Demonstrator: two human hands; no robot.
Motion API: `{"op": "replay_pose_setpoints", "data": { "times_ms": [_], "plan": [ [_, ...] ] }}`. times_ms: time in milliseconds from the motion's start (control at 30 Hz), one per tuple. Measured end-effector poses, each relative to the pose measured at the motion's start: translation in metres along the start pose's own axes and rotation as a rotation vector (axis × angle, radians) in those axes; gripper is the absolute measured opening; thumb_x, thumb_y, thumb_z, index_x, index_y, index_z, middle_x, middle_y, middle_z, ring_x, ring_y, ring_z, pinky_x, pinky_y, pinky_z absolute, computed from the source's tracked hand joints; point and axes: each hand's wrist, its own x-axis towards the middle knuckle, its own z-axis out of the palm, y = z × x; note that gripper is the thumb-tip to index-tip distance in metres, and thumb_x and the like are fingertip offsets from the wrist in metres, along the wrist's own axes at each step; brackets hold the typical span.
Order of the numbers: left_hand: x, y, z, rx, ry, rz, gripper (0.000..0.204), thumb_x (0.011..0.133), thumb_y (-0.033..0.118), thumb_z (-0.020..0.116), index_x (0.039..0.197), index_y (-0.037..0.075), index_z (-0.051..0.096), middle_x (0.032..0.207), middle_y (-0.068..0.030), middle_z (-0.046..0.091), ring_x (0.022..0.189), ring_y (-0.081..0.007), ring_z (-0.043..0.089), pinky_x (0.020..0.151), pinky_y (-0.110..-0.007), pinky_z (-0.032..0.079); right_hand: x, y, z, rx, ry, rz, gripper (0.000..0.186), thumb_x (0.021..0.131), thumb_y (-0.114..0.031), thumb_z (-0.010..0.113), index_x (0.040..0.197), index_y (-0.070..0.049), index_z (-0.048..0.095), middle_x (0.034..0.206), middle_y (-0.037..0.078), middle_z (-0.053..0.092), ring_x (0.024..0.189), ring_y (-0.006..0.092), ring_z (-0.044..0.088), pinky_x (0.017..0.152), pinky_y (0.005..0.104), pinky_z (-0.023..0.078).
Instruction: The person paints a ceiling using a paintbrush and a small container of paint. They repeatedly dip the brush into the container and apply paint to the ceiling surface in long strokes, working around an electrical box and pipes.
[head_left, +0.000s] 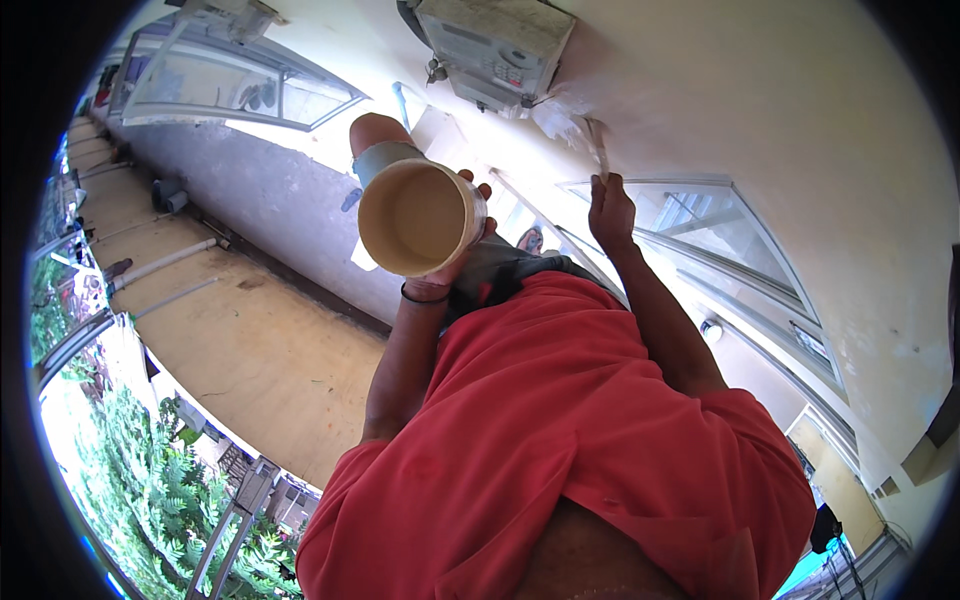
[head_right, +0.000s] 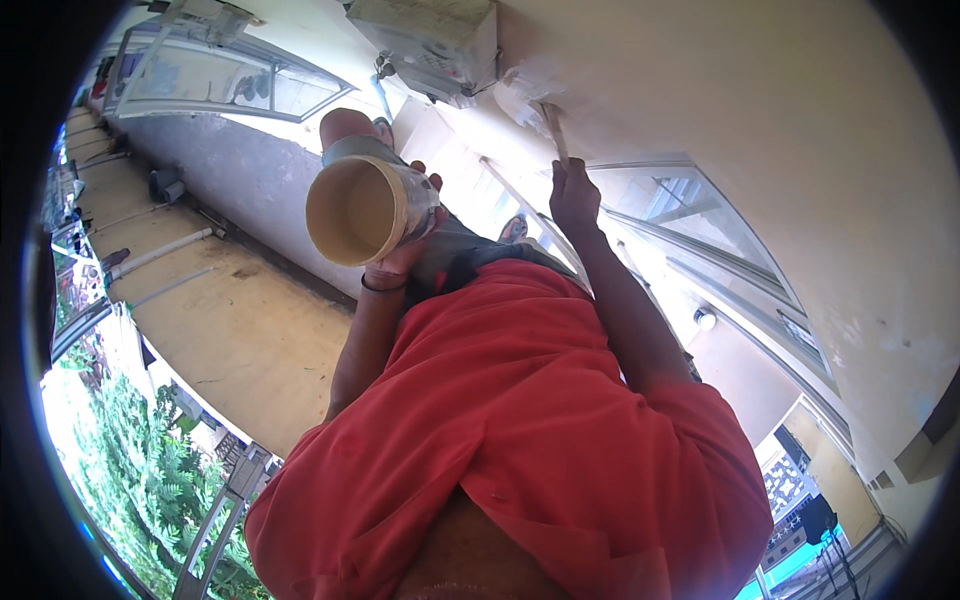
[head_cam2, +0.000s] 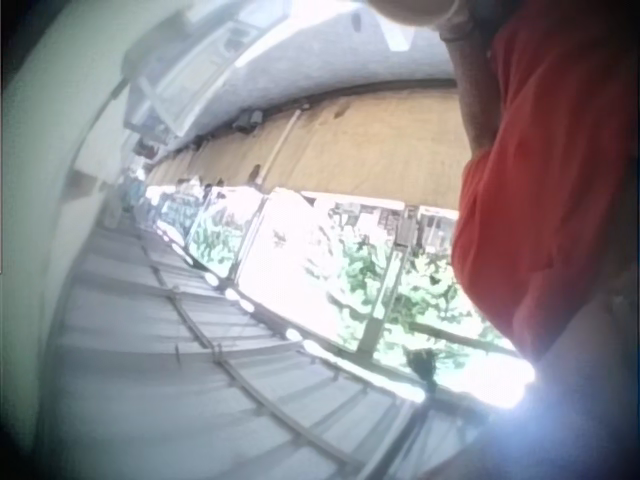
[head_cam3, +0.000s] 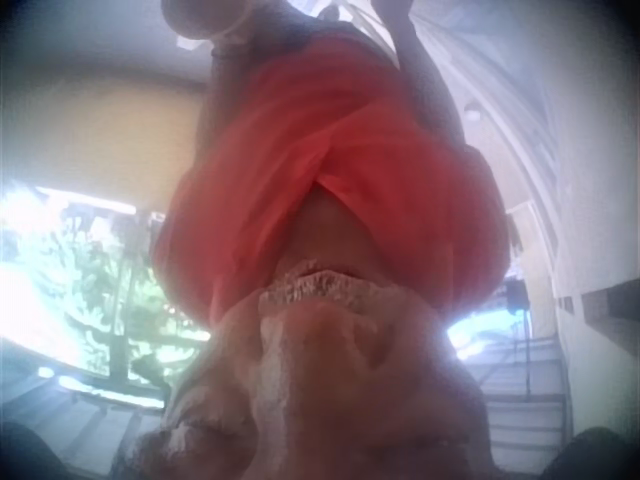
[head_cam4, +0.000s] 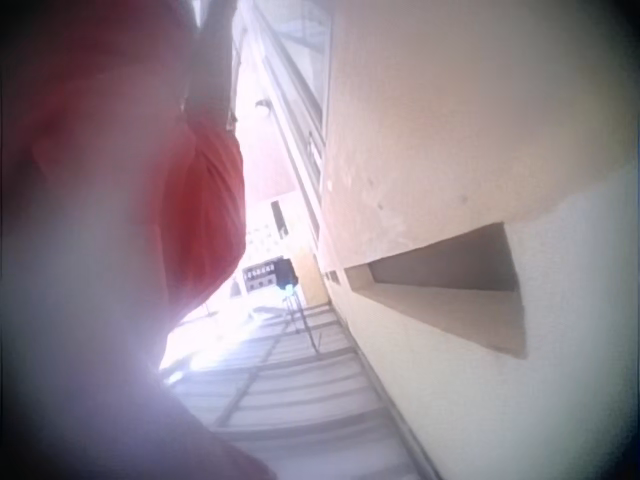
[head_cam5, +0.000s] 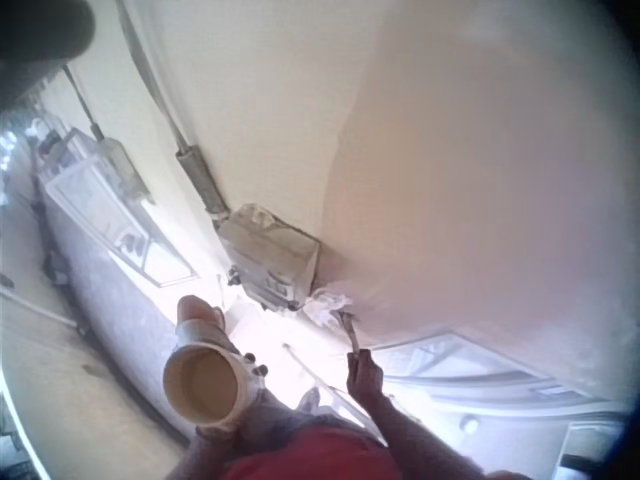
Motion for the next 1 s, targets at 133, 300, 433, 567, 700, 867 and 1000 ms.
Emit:
{"op": "replay_pose_setpoints", "data": {
  "times_ms": [133, 300, 433, 567, 700, 867, 1000],
  "plan": [
    [0.005, -0.001, 0.002, -0.052, 0.055, -0.038, 0.069, 0.098, 0.060, 0.062, 0.151, 0.016, 0.053, 0.156, -0.0195, 0.049, 0.147, -0.0474, 0.042, 0.107, -0.071, 0.046, -0.018, 0.053, -0.004, -0.188, -0.176, 0.202, 0.028, 0.109, -0.030, 0.056, 0.104, -0.003, 0.055, 0.080, 0.025, 0.070, 0.073, 0.0488, 0.071, 0.065, 0.0592, 0.055],
    [0.006, -0.005, 0.009, -0.030, 0.065, -0.054, 0.066, 0.099, 0.058, 0.063, 0.150, 0.017, 0.055, 0.156, -0.0180, 0.050, 0.147, -0.0470, 0.042, 0.108, -0.071, 0.045, -0.016, 0.059, -0.011, -0.256, -0.256, 0.206, 0.027, 0.109, -0.029, 0.055, 0.103, -0.003, 0.055, 0.075, 0.025, 0.069, 0.072, 0.0493, 0.070, 0.063, 0.0593, 0.055],
    [0.008, -0.006, 0.014, -0.026, 0.047, -0.045, 0.064, 0.098, 0.056, 0.064, 0.149, 0.017, 0.056, 0.154, -0.0178, 0.051, 0.147, -0.0465, 0.043, 0.108, -0.070, 0.045, -0.022, 0.010, -0.035, -0.010, -0.013, 0.070, 0.027, 0.109, -0.029, 0.055, 0.106, -0.003, 0.053, 0.075, 0.025, 0.068, 0.070, 0.0489, 0.070, 0.062, 0.0592, 0.054],
    [0.012, -0.009, 0.022, -0.068, 0.073, -0.071, 0.066, 0.097, 0.056, 0.066, 0.149, 0.017, 0.055, 0.154, -0.0175, 0.051, 0.146, -0.0460, 0.043, 0.107, -0.069, 0.045, -0.006, 0.028, -0.003, -0.152, -0.197, 0.106, 0.027, 0.109, -0.031, 0.054, 0.108, -0.004, 0.053, 0.078, 0.025, 0.070, 0.070, 0.0485, 0.070, 0.063, 0.0585, 0.056],
    [0.013, -0.011, 0.021, 0.010, 0.070, -0.070, 0.069, 0.095, 0.057, 0.068, 0.150, 0.016, 0.054, 0.155, -0.0171, 0.050, 0.146, -0.0459, 0.041, 0.108, -0.069, 0.045, -0.005, 0.078, 0.037, -0.274, -0.275, 0.195, 0.027, 0.109, -0.030, 0.055, 0.104, -0.004, 0.055, 0.081, 0.026, 0.071, 0.071, 0.0475, 0.071, 0.066, 0.0582, 0.056],
    [0.003, -0.007, 0.018, 0.000, 0.062, -0.048, 0.070, 0.095, 0.058, 0.068, 0.150, 0.017, 0.054, 0.155, -0.0176, 0.049, 0.147, -0.0465, 0.040, 0.108, -0.069, 0.044, 0.005, -0.030, -0.033, 0.027, -0.078, 0.056, 0.027, 0.108, -0.029, 0.059, 0.103, -0.003, 0.053, 0.083, 0.028, 0.069, 0.073, 0.0490, 0.070, 0.065, 0.0590, 0.054],
    [0.007, -0.009, 0.020, -0.042, 0.057, -0.078, 0.070, 0.095, 0.058, 0.068, 0.149, 0.017, 0.055, 0.155, -0.0173, 0.050, 0.147, -0.0465, 0.040, 0.109, -0.070, 0.043, 0.017, -0.021, -0.018, -0.065, -0.136, 0.069, 0.030, 0.109, -0.032, 0.054, 0.105, -0.002, 0.054, 0.085, 0.029, 0.071, 0.077, 0.0498, 0.071, 0.070, 0.0598, 0.055]
  ]
}}
